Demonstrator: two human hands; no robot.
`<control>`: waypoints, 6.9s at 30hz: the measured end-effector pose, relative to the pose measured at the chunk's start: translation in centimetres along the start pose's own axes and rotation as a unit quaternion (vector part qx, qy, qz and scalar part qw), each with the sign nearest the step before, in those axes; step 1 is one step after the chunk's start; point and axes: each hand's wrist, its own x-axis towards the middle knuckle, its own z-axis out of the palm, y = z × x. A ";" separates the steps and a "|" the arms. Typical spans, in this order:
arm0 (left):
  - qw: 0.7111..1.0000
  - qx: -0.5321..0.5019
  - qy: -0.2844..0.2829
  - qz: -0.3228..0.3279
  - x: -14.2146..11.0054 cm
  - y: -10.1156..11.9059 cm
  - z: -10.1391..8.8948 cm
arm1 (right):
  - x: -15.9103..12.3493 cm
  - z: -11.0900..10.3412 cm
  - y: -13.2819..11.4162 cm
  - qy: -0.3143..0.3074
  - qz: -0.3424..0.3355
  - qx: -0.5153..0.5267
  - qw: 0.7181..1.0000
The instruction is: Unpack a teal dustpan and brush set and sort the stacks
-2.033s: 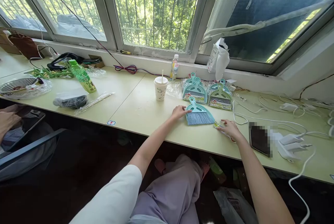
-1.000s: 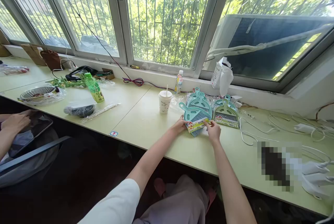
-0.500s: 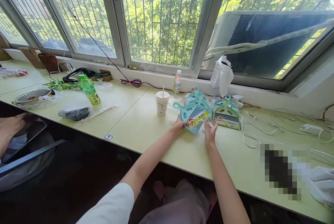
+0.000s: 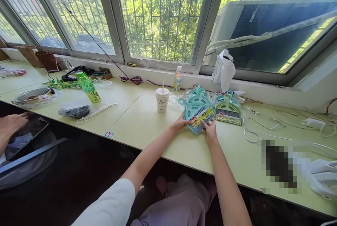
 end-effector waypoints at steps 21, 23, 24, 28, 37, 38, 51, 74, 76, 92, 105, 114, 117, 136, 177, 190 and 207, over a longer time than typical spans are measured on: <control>1.000 -0.004 -0.015 0.014 -0.2 0.1 0.3 | -0.4 -0.9 -1.0 -0.076 -0.016 0.069 0.995; 0.999 0.003 -0.021 0.026 0.0 -0.1 0.3 | -0.3 -0.9 -1.0 -0.072 -0.019 0.070 0.995; 0.999 0.007 -0.021 0.030 0.0 -0.2 0.2 | -0.3 -0.9 -1.0 -0.070 -0.020 0.068 0.995; 0.999 0.020 0.006 0.033 0.2 -0.4 0.1 | -0.4 -0.8 -1.1 -0.076 -0.013 0.065 0.995; 0.992 0.108 0.065 0.016 1.0 -0.7 0.2 | 0.1 -1.3 -0.7 -0.066 -0.012 0.119 0.991; 0.985 0.150 0.085 0.031 1.2 -0.5 0.0 | 0.3 -1.5 -0.7 -0.057 -0.014 0.132 0.989; 0.671 0.711 0.196 0.084 3.4 1.6 -4.2 | 0.8 -2.9 -1.3 0.014 -0.045 0.175 0.983; 0.756 0.519 0.278 0.286 0.4 3.2 -1.0 | 0.5 -3.0 -1.5 0.005 -0.058 0.126 0.990; 0.765 0.512 0.259 0.293 0.5 3.2 -1.1 | 0.4 -2.8 -1.5 0.008 -0.070 0.109 0.991; 0.927 0.153 0.206 0.272 0.4 3.1 1.2 | 0.5 -2.7 -1.4 -0.009 -0.087 0.129 0.988; 0.997 0.066 0.047 0.019 1.7 4.7 -1.2 | 0.5 -2.0 -0.7 -0.064 -0.035 0.101 0.992; 0.953 0.169 -0.222 -0.117 0.1 3.5 -0.5 | 0.5 -1.7 -0.7 -0.048 -0.056 0.134 0.988; 0.981 0.098 -0.159 -0.052 0.6 3.3 -0.6 | 0.3 -1.4 -1.0 -0.056 -0.050 0.130 0.989; 0.999 0.047 -0.008 0.008 -0.2 -0.6 3.5 | -0.4 -1.1 -2.0 0.010 -0.099 0.157 0.983; 0.907 0.391 -0.002 0.158 -0.7 -3.0 4.4 | 1.0 -1.9 -1.4 0.150 -0.064 0.146 0.976; 0.883 0.414 -0.084 0.204 -0.2 -3.8 3.8 | 0.8 -3.1 -2.3 0.159 -0.075 0.182 0.968; 0.843 0.489 -0.102 0.200 -1.2 -2.7 4.4 | 0.3 -3.3 -3.1 0.157 -0.022 0.176 0.972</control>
